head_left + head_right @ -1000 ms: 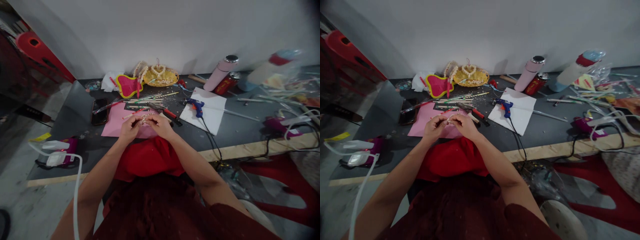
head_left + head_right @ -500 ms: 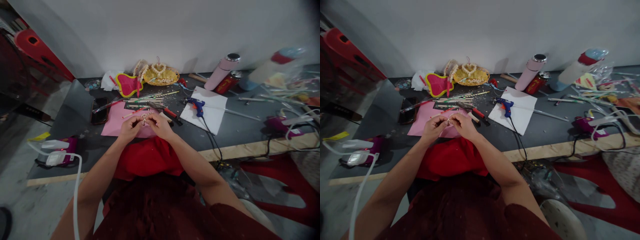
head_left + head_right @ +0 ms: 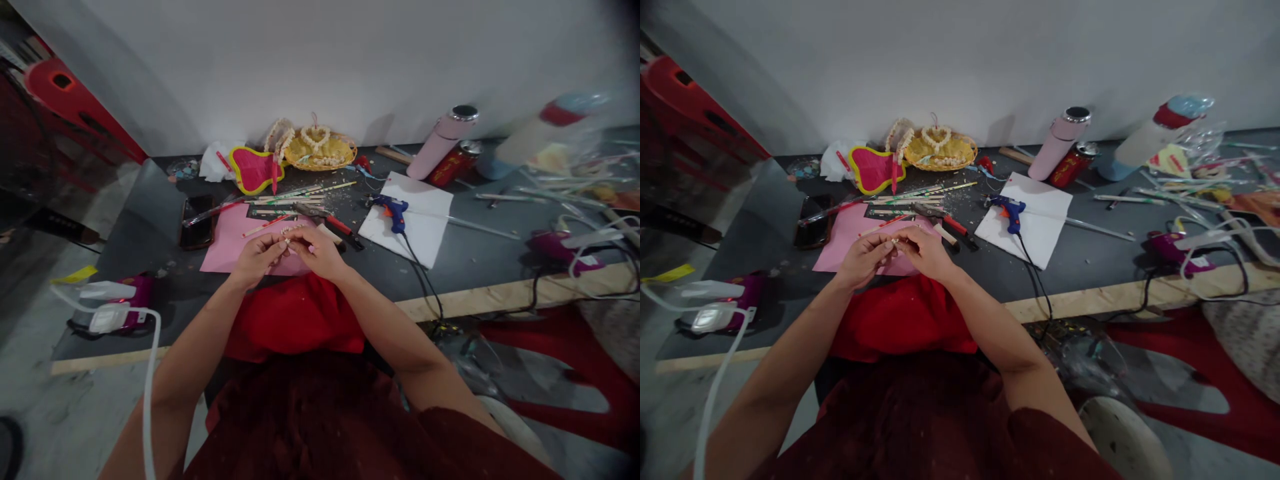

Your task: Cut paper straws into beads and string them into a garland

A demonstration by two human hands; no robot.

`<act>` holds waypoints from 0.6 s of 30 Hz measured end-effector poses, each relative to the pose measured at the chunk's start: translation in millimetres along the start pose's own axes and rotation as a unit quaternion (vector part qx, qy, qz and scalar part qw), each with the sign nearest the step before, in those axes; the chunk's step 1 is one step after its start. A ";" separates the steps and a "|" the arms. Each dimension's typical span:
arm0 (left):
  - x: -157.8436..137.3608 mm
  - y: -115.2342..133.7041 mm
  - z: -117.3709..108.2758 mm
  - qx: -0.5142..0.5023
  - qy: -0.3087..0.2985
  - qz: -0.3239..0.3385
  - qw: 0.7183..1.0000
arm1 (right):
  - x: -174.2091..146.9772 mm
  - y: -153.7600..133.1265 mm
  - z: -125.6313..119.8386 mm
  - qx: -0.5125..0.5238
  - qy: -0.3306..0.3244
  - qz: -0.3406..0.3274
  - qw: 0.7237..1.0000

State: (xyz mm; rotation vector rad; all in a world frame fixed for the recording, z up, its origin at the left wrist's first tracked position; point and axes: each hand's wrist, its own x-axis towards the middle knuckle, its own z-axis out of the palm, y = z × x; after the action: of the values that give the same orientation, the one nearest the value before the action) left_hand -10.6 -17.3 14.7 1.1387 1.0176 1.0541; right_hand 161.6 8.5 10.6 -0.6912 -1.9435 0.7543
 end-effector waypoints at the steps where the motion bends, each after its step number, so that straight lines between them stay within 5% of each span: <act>1: -0.1 -0.2 -0.3 -0.006 -0.004 -0.005 1.000 | 0.3 -0.2 -0.3 0.000 -0.001 -0.004 1.000; 18: -0.1 -0.9 -1.5 -0.022 -0.017 -0.005 1.000 | 1.0 -0.7 -1.6 0.003 -0.004 0.005 1.000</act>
State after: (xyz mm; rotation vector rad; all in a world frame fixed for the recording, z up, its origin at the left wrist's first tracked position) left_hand -12.0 -17.3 13.6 1.1124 0.9681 1.0410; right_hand 162.4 9.1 12.4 -0.6954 -1.9459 0.7698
